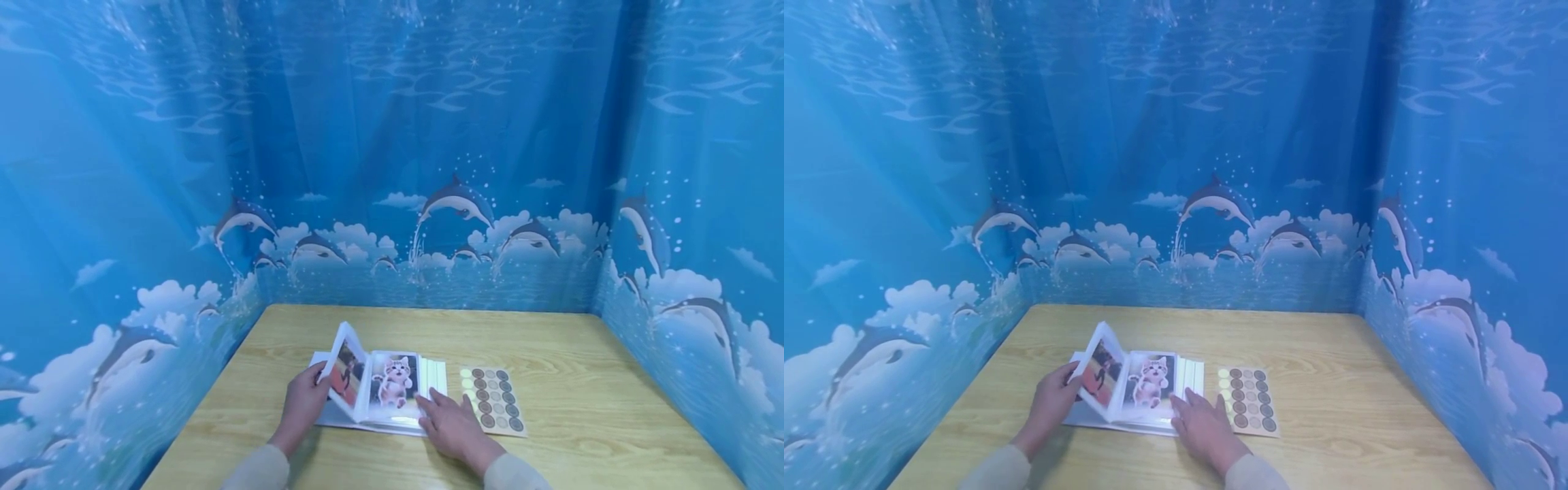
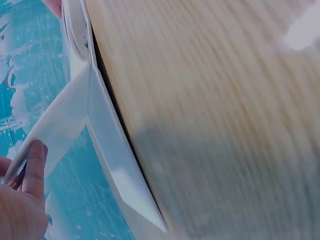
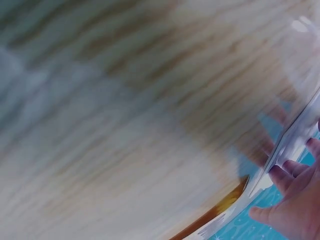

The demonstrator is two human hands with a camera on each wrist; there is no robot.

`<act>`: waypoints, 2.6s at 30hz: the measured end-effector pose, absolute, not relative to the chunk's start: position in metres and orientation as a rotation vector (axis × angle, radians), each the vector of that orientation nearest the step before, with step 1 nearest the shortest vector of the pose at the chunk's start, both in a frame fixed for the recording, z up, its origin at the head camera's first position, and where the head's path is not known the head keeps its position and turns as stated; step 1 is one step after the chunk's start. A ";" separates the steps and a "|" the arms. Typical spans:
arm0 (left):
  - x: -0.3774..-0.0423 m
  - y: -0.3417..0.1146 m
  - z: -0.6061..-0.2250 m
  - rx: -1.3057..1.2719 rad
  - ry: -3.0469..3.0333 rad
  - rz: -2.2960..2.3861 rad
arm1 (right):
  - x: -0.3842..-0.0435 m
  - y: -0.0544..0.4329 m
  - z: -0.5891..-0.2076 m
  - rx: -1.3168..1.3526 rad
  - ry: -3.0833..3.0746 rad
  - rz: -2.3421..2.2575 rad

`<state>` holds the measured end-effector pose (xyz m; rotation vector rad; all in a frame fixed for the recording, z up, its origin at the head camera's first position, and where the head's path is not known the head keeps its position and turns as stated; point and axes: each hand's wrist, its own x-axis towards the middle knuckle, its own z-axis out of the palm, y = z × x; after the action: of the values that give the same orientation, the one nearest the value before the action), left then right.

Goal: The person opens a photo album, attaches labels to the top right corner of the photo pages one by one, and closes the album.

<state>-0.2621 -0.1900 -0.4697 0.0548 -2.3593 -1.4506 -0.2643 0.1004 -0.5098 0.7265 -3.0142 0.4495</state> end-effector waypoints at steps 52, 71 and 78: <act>-0.245 -0.185 -0.506 0.228 -2.707 -1.616 | -0.246 0.186 -0.514 0.799 -2.924 0.380; -0.242 -0.185 -0.506 0.141 -2.786 -1.503 | -0.242 0.193 -0.512 0.803 -2.937 0.382; -0.242 -0.185 -0.509 0.063 -2.809 -1.480 | -0.238 0.198 -0.511 0.823 -2.913 0.393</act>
<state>-0.2423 -0.1847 -0.5092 0.0631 -2.8089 -1.4796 -0.2379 0.1984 -0.5111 0.8234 -2.9134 0.3928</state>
